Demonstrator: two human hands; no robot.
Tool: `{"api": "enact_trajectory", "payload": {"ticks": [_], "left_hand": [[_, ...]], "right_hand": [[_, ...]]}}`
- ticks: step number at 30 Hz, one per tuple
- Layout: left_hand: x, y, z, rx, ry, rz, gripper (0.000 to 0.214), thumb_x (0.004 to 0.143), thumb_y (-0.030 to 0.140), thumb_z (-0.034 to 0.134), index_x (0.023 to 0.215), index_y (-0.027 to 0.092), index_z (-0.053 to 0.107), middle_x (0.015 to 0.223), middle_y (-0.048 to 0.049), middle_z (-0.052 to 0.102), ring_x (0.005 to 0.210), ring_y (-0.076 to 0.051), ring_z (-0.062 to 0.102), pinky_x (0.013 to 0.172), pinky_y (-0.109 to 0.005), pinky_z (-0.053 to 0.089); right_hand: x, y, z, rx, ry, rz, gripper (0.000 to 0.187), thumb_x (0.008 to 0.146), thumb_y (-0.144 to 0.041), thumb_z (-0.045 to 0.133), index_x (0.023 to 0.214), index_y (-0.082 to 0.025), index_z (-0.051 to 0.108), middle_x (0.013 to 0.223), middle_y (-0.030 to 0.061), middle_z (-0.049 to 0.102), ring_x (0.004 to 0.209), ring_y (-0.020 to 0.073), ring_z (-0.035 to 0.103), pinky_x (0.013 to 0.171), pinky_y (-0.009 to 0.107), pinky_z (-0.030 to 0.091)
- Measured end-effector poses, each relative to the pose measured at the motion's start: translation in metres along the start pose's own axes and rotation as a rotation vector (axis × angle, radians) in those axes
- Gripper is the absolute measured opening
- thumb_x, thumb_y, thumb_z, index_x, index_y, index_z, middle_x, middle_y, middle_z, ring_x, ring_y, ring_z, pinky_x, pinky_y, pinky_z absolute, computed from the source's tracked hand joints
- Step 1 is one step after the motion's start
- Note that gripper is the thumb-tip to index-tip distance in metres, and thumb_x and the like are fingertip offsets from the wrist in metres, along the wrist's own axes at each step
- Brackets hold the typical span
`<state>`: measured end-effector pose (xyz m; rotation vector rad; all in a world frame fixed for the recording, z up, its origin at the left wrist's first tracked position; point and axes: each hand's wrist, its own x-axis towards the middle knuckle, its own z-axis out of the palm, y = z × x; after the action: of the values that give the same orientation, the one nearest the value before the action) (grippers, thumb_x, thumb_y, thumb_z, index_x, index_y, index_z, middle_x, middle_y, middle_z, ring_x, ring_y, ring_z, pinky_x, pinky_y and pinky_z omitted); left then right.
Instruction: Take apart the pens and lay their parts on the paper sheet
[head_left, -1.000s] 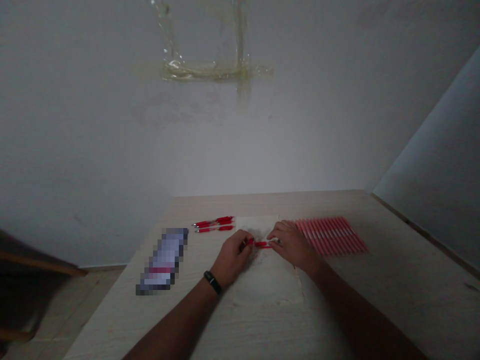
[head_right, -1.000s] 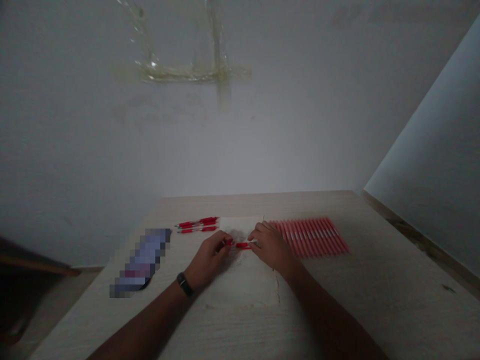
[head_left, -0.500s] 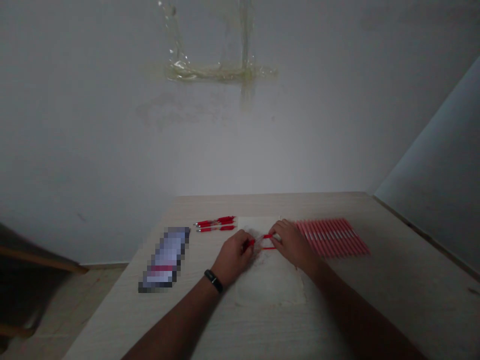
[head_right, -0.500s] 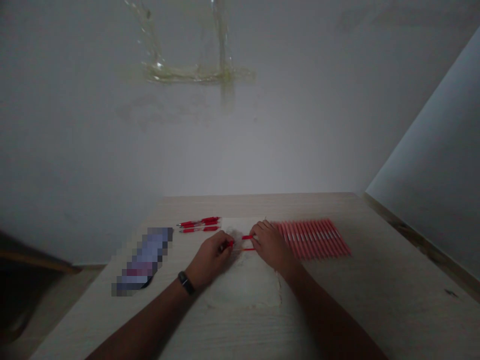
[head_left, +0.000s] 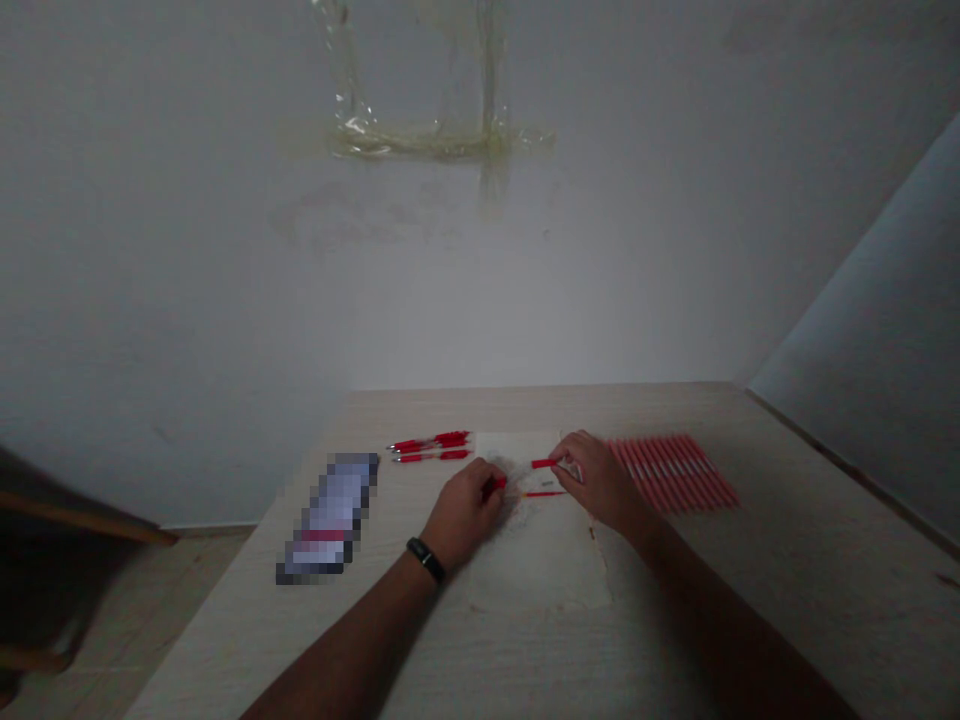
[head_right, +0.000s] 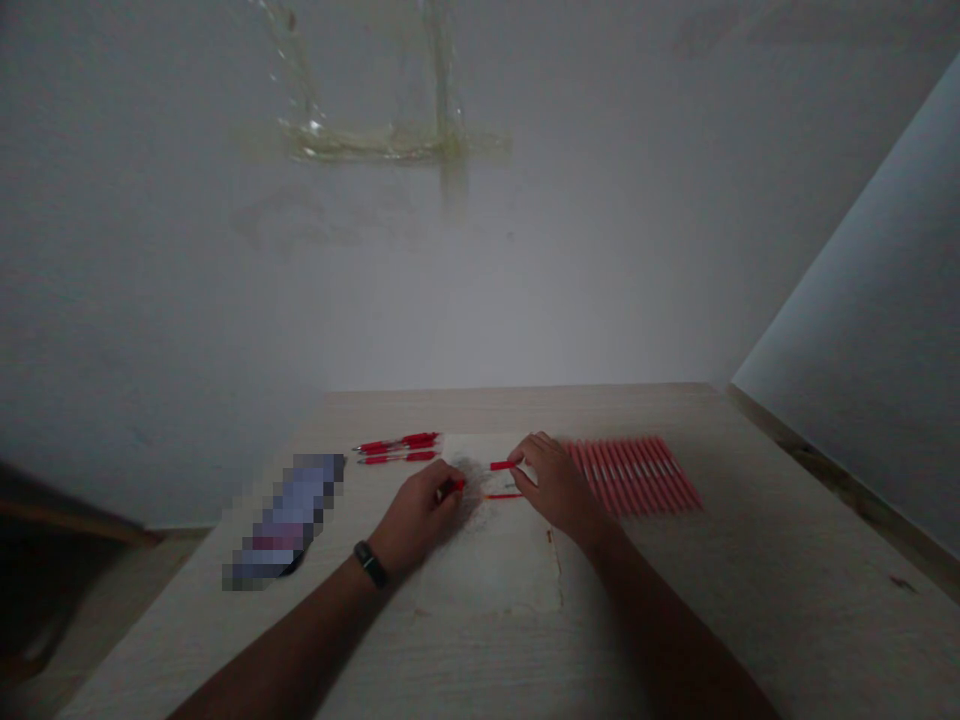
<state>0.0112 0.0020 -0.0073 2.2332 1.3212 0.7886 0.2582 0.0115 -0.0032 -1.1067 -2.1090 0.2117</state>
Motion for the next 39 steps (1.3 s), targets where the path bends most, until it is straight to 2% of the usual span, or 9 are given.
{"api": "enact_trajectory", "payload": {"ticks": [9, 14, 18, 21, 23, 26, 29, 34, 39], "left_hand": [[0.0, 0.0005, -0.0025, 0.034, 0.02, 0.066, 0.019, 0.083, 0.01, 0.054, 0.092, 0.019, 0.067, 0.09, -0.0047, 0.062, 0.086, -0.019, 0.057, 0.077, -0.029, 0.044], [0.0007, -0.0013, -0.0022, 0.027, 0.025, 0.097, 0.018, 0.089, 0.015, 0.052, 0.096, 0.02, 0.068, 0.096, -0.0074, 0.064, 0.09, -0.02, 0.058, 0.08, -0.031, 0.047], [0.0007, -0.004, -0.001, 0.042, 0.041, 0.092, 0.018, 0.088, 0.014, 0.054, 0.098, 0.02, 0.068, 0.097, -0.0077, 0.066, 0.09, -0.021, 0.059, 0.081, -0.032, 0.047], [0.0005, -0.0045, -0.0006, 0.045, 0.046, 0.09, 0.018, 0.089, 0.016, 0.055, 0.1, 0.019, 0.068, 0.097, -0.008, 0.066, 0.09, -0.021, 0.059, 0.081, -0.033, 0.047], [0.0005, -0.004, -0.0008, 0.044, 0.045, 0.091, 0.017, 0.089, 0.016, 0.055, 0.099, 0.019, 0.068, 0.096, -0.0078, 0.065, 0.09, -0.021, 0.059, 0.081, -0.033, 0.047], [0.0009, -0.0028, -0.0014, 0.039, 0.044, 0.09, 0.017, 0.089, 0.015, 0.055, 0.097, 0.02, 0.069, 0.095, -0.0072, 0.064, 0.09, -0.021, 0.058, 0.08, -0.032, 0.047], [0.0015, -0.0022, -0.0018, 0.03, 0.042, 0.086, 0.017, 0.088, 0.013, 0.055, 0.096, 0.02, 0.069, 0.095, -0.0066, 0.064, 0.09, -0.02, 0.058, 0.081, -0.032, 0.046], [0.0017, -0.0035, -0.0015, 0.045, 0.04, 0.08, 0.017, 0.088, 0.014, 0.056, 0.096, 0.019, 0.069, 0.094, -0.0065, 0.064, 0.089, -0.02, 0.058, 0.08, -0.032, 0.047], [0.0014, -0.0045, -0.0009, 0.036, 0.035, 0.081, 0.018, 0.087, 0.011, 0.057, 0.097, 0.019, 0.069, 0.096, -0.0071, 0.064, 0.091, -0.021, 0.058, 0.082, -0.033, 0.047]], "right_hand": [[0.0005, 0.0025, -0.0041, 0.05, -0.042, -0.049, 0.012, 0.089, -0.009, 0.061, 0.094, -0.02, 0.058, 0.091, 0.005, 0.061, 0.091, 0.0223, 0.054, 0.081, 0.035, 0.042], [-0.0008, 0.0012, -0.0025, 0.096, -0.077, -0.016, 0.001, 0.095, -0.02, 0.06, 0.095, -0.02, 0.059, 0.092, 0.0048, 0.061, 0.09, 0.021, 0.055, 0.08, 0.034, 0.042], [-0.0018, -0.0002, -0.0008, 0.077, -0.077, 0.038, 0.017, 0.099, -0.026, 0.054, 0.084, -0.02, 0.058, 0.084, 0.0033, 0.06, 0.084, 0.0198, 0.054, 0.076, 0.033, 0.041], [-0.0027, -0.0006, -0.002, 0.082, -0.077, 0.041, 0.009, 0.098, -0.027, 0.056, 0.094, -0.02, 0.059, 0.091, 0.0043, 0.062, 0.088, 0.0202, 0.056, 0.08, 0.034, 0.042], [-0.0027, -0.001, -0.0038, 0.077, -0.088, 0.033, 0.011, 0.094, -0.027, 0.063, 0.102, -0.02, 0.059, 0.097, 0.005, 0.062, 0.092, 0.0208, 0.056, 0.082, 0.034, 0.042], [-0.0014, -0.0026, -0.006, 0.045, -0.126, 0.0, 0.008, 0.095, -0.027, 0.062, 0.092, -0.019, 0.06, 0.092, 0.0046, 0.062, 0.091, 0.0208, 0.056, 0.082, 0.034, 0.041], [0.0, -0.0038, -0.0068, 0.031, -0.151, -0.027, 0.023, 0.101, -0.03, 0.052, 0.082, -0.019, 0.059, 0.087, 0.0045, 0.06, 0.087, 0.0199, 0.056, 0.08, 0.033, 0.041], [-0.0004, -0.0015, -0.0066, 0.022, -0.131, -0.016, 0.017, 0.093, -0.035, 0.065, 0.096, -0.02, 0.061, 0.095, 0.0052, 0.062, 0.09, 0.0208, 0.056, 0.081, 0.034, 0.042], [-0.001, -0.0003, -0.0068, -0.012, -0.169, -0.056, 0.023, 0.099, -0.035, 0.055, 0.083, -0.019, 0.061, 0.088, 0.0048, 0.061, 0.088, 0.0207, 0.055, 0.081, 0.035, 0.042]]}}
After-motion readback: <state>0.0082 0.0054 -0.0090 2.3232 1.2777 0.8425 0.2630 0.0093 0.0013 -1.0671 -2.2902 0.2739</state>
